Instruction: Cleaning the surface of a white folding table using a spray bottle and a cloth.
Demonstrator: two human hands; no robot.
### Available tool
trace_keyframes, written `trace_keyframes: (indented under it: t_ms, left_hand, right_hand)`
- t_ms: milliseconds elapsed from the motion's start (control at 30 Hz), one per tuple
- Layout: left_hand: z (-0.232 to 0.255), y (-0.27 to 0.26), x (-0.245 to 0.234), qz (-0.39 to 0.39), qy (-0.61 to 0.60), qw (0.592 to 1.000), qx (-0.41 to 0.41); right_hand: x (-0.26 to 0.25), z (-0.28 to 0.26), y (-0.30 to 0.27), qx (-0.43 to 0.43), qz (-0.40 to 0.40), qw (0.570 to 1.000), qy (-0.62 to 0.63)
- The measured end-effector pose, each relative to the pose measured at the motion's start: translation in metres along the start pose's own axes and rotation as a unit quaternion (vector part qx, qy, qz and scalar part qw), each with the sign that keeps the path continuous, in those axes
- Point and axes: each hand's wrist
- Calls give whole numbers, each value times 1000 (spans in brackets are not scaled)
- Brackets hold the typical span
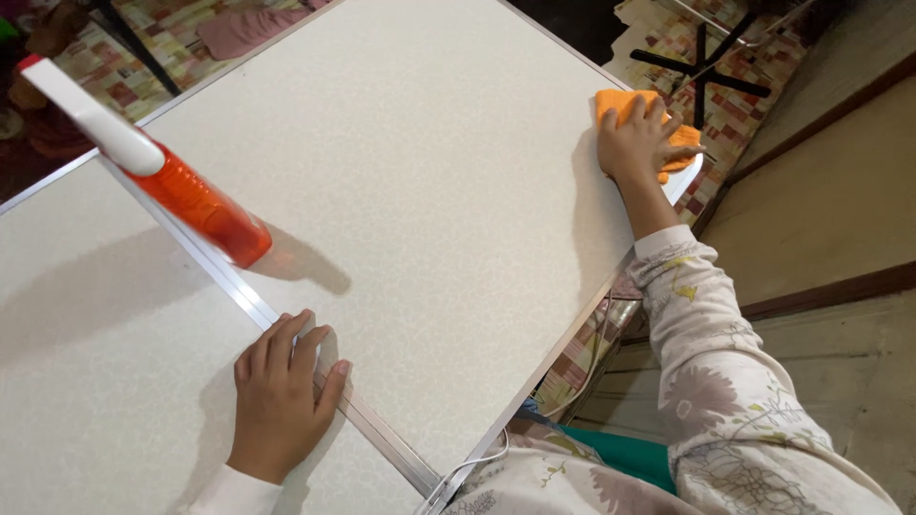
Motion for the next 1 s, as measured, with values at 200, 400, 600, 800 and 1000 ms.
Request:
trace_keyframes:
  t_ms: [200,400,600,800,1000]
  left_hand:
    - [4,-1,1,51,-35,998,10]
    - [7,6,-7,64,-58,996,0]
    - [-15,35,-28,198,-123,972,15]
    - [-65,108,-51,345,-83,931,86]
    - [-88,172,-62,385,-144,909,71]
  right_hand:
    - [19,-3,-2,-51,29,998,-6]
    - [11,-33,-58,-166,32,985,-12]
    - [8,-78,-110,-300,34,953,-23]
    - [-5,-128,-168,-415,42,909,-3]
    - [-18,-177,-205,-531,44,846,29]
Point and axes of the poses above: each hand's wrist, its own y-axis towards the middle knuckle, its own x-axis out of the palm, z = x × y, and after that the axes turned 13 degrees about -y, right-handed
